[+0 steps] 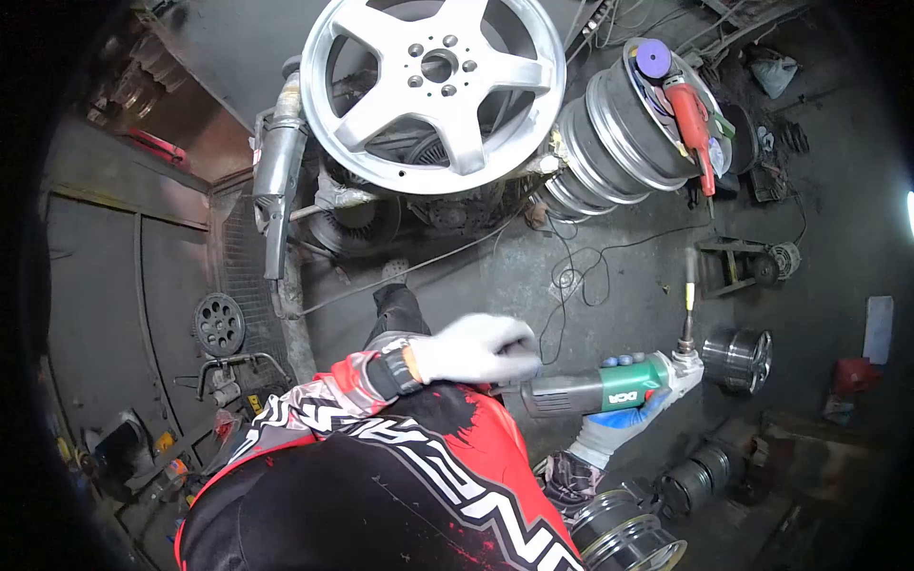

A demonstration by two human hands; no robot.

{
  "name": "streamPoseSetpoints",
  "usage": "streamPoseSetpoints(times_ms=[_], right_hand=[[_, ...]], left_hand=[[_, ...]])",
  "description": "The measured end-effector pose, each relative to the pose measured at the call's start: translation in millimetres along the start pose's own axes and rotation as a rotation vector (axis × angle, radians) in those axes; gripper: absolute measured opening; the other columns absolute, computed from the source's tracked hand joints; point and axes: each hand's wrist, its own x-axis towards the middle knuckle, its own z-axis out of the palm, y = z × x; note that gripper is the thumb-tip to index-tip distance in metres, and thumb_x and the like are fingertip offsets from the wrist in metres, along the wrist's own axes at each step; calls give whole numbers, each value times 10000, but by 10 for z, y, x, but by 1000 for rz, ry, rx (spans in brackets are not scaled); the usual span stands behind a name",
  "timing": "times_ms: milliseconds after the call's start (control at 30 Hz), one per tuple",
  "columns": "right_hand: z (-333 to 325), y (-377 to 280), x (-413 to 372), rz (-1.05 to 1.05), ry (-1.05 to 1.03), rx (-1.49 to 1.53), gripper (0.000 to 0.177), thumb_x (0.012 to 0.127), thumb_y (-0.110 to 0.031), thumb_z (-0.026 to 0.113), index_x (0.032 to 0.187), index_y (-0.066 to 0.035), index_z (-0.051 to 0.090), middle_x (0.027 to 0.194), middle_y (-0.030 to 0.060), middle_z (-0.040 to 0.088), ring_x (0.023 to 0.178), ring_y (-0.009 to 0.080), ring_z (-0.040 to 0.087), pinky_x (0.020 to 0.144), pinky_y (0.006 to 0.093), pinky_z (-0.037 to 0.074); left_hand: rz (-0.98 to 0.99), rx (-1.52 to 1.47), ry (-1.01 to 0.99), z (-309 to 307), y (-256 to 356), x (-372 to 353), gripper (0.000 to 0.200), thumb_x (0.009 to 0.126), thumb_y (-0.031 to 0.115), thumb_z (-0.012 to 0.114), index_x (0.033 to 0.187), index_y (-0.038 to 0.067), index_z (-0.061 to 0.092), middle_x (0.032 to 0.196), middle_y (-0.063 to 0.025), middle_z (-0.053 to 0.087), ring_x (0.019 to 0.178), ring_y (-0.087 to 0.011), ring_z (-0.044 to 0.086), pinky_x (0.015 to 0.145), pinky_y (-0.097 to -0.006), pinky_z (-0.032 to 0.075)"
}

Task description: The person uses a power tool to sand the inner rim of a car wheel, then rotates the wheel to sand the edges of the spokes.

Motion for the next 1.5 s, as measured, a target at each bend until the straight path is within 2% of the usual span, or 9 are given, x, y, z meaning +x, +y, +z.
streamPoseSetpoints(times_ms=[233, 433, 500, 533, 667, 800, 933, 1167, 1500], right_hand=[[214, 188, 151, -106, 85, -15, 615, 1027, -522, 664, 1369, -20, 566, 1173, 161, 656, 1081, 282, 649, 1001, 451, 539], [787, 620, 116, -272, 156, -14, 537, 1013, -469, 699, 1378, -87, 607, 1187, 115, 693, 1087, 276, 680, 983, 450, 558], [940, 718, 78, -250, 191, 88, 531, 1008, -480, 695, 1371, -98, 624, 1202, 103, 709, 1101, 277, 694, 980, 452, 569], [869, 712, 34, -246, 250, 54, 547, 1003, -507, 689, 1361, -96, 634, 1213, 117, 711, 1115, 279, 695, 976, 452, 577], [1159, 755, -81, -174, 274, 27, 576, 977, -492, 732, 1333, -52, 630, 1204, 136, 687, 1103, 286, 671, 988, 440, 563], [1373, 825, 42, -211, 252, -39, 554, 1008, -503, 690, 1367, -85, 625, 1190, 142, 697, 1068, 297, 690, 961, 469, 573], [1706, 961, 259, -283, 246, 15, 535, 998, -453, 720, 1371, -84, 620, 1181, 137, 689, 1072, 294, 671, 958, 471, 560], [1840, 1087, 675, -268, 222, -64, 542, 1018, -455, 690, 1416, -102, 588, 1169, 135, 692, 1051, 297, 672, 944, 471, 559], [1652, 1003, 1504, -61, -6, -25, 627, 1020, -519, 660, 1403, -30, 579, 1234, 185, 681, 1093, 341, 674, 992, 483, 557]], left_hand=[[-6, -1, 1007, -1226, -805, -304, 179, 958, 175, 746, 1093, 57, 747, 976, -121, 756, 857, -194, 723, 777, -344, 577], [-120, 33, 1478, -2629, -1227, -574, 365, 1020, 180, 731, 1305, -18, 617, 1186, -136, 679, 1005, -178, 677, 876, -327, 568], [-120, 122, 1453, -3067, -1301, -543, 416, 1023, 194, 733, 1340, -30, 581, 1235, -145, 648, 1047, -172, 657, 895, -328, 561], [-93, 266, 1424, -3242, -1303, -514, 390, 1027, 201, 730, 1307, -33, 593, 1143, -116, 680, 968, -159, 668, 825, -320, 565], [-229, 17, 1212, -3543, -1276, -391, 327, 1037, 207, 713, 1244, -32, 627, 968, -63, 684, 845, -132, 653, 736, -304, 545], [-235, 113, 1264, -3565, -1415, -270, 290, 1078, 261, 653, 941, 6, 633, 706, -28, 558, 641, -116, 531, 612, -330, 469], [-149, 180, 1218, -3576, -1557, -307, 321, 1078, 254, 662, 878, 14, 585, 667, -82, 492, 594, -180, 506, 591, -378, 440], [-90, 80, 1208, -3610, -1564, -321, 325, 1073, 252, 666, 869, 14, 581, 686, -146, 550, 593, -269, 530, 598, -417, 448], [-388, 212, 1194, -3587, -1267, -300, 367, 1082, 313, 622, 888, 3, 597, 733, -168, 573, 660, -311, 568, 637, -440, 460]])
